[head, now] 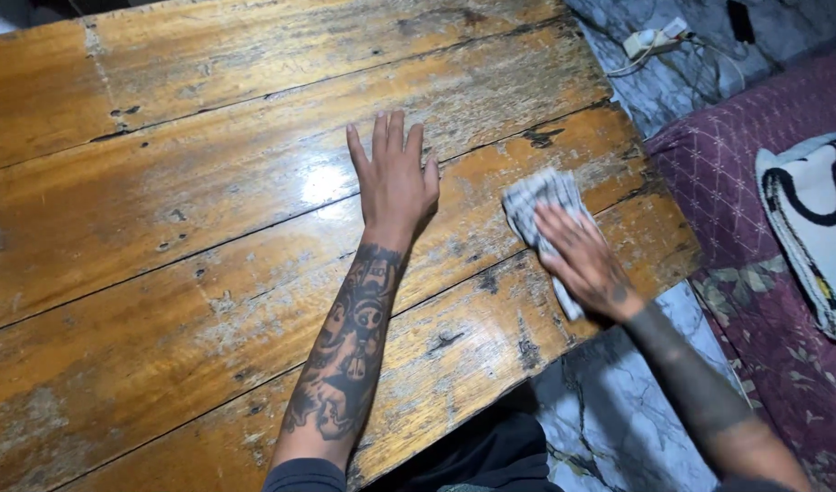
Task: The person wipes the surface of a wooden table with a cloth. They use their right hand to rub the cloth across the tabletop while their left hand rests on the surface for stability. The action is repeated across different areas of the table throughout the clip.
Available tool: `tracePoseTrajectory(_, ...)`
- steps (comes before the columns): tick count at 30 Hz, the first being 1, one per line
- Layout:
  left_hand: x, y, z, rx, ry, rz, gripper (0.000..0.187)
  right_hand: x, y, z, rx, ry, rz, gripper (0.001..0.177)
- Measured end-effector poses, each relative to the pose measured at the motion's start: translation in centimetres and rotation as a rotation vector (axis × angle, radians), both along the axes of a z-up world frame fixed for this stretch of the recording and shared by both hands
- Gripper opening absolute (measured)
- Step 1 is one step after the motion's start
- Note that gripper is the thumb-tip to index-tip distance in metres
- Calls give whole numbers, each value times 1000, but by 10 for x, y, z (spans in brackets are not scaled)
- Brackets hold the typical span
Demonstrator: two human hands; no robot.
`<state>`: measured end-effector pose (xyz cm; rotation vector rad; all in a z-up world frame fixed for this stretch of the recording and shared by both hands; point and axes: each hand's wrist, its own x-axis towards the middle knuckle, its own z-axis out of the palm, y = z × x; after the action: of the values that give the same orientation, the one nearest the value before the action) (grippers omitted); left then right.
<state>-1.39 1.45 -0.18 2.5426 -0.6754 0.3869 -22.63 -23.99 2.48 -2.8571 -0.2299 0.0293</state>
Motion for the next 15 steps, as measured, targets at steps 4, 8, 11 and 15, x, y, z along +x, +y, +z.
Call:
tracePoseTrajectory(4,1,0,8,-19,42,-2,51,118,-29,-19,31,-219,107,56)
tracePoseTrajectory(8,8,-4,5,96,0,78,51,253,-62,-19,71,-261,132,55)
tracePoseTrajectory(11,15,-3,7,-1,-57,83,44,347,-90,-33,56,-259,39,63)
tracePoseTrajectory(15,20,-1,12,-94,-58,63,40,420,-89,-39,-9,-428,178,49)
